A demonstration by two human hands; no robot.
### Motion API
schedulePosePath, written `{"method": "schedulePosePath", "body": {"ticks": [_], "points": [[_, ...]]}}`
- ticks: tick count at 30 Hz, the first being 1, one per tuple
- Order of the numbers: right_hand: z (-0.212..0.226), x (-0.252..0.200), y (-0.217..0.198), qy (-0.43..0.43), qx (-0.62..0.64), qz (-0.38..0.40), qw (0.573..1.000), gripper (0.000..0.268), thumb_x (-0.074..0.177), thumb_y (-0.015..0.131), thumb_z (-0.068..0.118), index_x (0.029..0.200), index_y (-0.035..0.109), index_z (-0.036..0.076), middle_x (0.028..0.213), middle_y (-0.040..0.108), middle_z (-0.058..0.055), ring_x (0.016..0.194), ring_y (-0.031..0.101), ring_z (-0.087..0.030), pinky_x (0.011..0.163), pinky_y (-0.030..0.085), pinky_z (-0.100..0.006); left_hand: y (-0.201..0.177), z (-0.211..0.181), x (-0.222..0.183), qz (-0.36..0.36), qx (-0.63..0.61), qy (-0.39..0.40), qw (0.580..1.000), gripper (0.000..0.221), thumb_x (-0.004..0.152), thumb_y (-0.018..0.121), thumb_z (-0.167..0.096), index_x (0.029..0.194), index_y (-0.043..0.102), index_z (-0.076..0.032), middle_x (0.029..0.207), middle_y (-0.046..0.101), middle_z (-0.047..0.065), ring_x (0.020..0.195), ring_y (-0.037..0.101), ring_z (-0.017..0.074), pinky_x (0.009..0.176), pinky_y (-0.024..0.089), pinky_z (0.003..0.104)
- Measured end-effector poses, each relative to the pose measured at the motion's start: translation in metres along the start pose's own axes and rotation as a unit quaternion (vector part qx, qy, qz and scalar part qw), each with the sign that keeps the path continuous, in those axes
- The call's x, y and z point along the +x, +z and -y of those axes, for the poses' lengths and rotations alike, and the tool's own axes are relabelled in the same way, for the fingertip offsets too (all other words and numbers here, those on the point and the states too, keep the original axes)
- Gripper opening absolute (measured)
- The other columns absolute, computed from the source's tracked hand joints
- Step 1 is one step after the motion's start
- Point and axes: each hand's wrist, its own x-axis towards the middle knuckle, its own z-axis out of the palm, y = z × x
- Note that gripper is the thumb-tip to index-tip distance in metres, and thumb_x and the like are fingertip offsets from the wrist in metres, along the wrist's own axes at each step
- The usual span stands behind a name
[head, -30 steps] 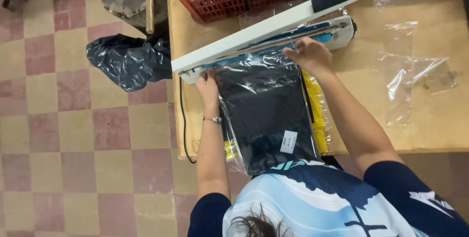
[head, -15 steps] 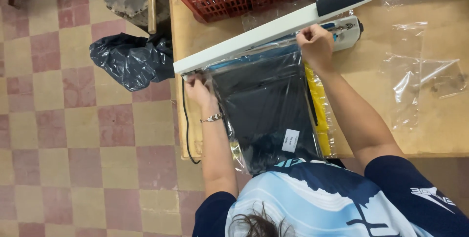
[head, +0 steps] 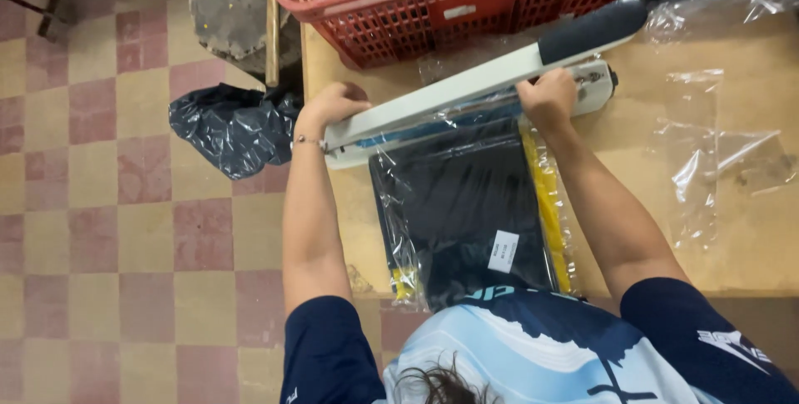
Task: Packaging rectangular items into plastic bags and sealing them using a manual heat sealer
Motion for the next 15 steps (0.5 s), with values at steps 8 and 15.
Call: {"method": "schedulePosePath", "body": {"ticks": [8,15], "points": [[-0.011,0.028,0.006,0.059,0.018,0.082,0.995,0.036,0.079,0.078,0.040,0.089,0.079,0.005,0.090,0.074,-0.020,0.097,0.071,-0.041,0.086,0.055,-0.049,-0.009,-0.001,0.002,0.168,0.068,-0.051,0.982,0.038,0.076,0.082,-0.035,0.110,0.081,-0.019,0.109,0.077,0.014,0.108,0.071,0.0352,0.092,0.056,0.043],[-0.003,0.050,0.002,-0.145,0.065,0.133,0.978,0.019,0.088,0.084,0.030,0.096,0.079,0.014,0.085,0.073,-0.014,0.088,0.071,-0.040,0.081,0.053,-0.039,-0.016,-0.007,-0.006,0.107,0.090,-0.046,0.989,0.031,0.071,0.074,-0.027,0.102,0.079,-0.025,0.098,0.077,0.006,0.103,0.072,0.0282,0.091,0.056,0.042]]}}
